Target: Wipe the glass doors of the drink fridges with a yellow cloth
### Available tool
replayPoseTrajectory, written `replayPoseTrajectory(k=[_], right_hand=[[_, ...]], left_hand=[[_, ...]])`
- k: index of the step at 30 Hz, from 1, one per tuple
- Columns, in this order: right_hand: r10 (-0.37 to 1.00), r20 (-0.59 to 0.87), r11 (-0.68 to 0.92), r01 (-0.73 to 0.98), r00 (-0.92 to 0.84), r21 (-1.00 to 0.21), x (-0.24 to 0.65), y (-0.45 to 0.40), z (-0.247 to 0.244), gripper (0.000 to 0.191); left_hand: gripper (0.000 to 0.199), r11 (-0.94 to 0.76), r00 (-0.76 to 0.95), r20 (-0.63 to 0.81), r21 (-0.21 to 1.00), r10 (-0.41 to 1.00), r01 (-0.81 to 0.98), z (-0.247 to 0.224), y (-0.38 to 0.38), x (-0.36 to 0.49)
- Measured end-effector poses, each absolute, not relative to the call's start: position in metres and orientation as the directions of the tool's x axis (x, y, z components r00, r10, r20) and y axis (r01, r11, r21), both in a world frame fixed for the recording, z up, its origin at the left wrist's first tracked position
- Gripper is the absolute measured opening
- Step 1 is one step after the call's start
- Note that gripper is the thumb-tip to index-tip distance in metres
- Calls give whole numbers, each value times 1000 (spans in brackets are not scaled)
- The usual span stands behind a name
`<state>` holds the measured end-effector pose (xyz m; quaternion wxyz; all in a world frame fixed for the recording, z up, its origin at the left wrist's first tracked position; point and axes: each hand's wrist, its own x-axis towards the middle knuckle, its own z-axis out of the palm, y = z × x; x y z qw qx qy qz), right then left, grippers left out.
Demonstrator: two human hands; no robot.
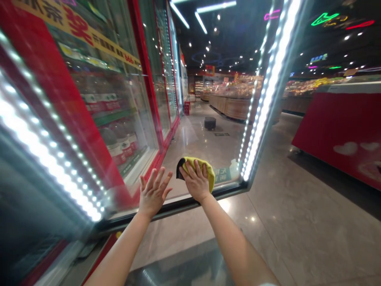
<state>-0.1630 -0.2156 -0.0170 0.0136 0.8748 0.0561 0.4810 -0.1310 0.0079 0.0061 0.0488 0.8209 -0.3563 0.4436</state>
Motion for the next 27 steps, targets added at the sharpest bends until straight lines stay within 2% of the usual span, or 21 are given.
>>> replayPoseTrajectory(k=[2, 3, 7, 9, 11, 16, 18, 21, 23, 25, 27], right_hand=[[250, 796, -967, 178, 551, 180, -171, -237, -35, 56], [219, 801, -975, 160, 557, 156, -174, -248, -38, 54], [-156, 841, -986, -27, 518, -167, -163, -255, -18, 53], [-251, 824, -963, -48, 508, -264, -150, -232, -2, 57], [-230, 805, -966, -29, 546, -256, -142, -203, 3, 60], [53, 749, -990, 131, 661, -46, -142, -182, -27, 64], [16, 772, -987, 134, 636, -90, -140, -188, -35, 64], [-216, 815, -955, 57, 537, -291, -130, -183, -28, 61], [-284, 814, -935, 41, 507, -352, -124, -164, -18, 62], [-205, 809, -954, 73, 552, -292, -122, -142, -12, 64], [-43, 791, -974, 150, 610, -168, -124, -128, -14, 67]], left_hand=[[87, -747, 381, 748, -225, -544, -626, 6, 9, -131], [86, -751, 399, 737, -219, -546, -623, 6, 9, -131], [86, -762, 461, 698, -189, -548, -619, 7, 10, -131], [87, -764, 482, 685, -172, -547, -622, 9, 11, -131], [89, -759, 497, 669, -159, -553, -631, 12, 11, -131], [88, -727, 460, 669, -179, -584, -663, 20, 23, -134], [86, -743, 440, 704, -186, -557, -643, 18, 34, -135], [87, -786, 438, 749, -175, -497, -593, 10, 54, -137], [87, -807, 454, 754, -167, -474, -567, 4, 64, -137], [87, -820, 484, 741, -156, -466, -550, -1, 71, -135], [87, -827, 520, 716, -143, -465, -543, -4, 74, -133]])
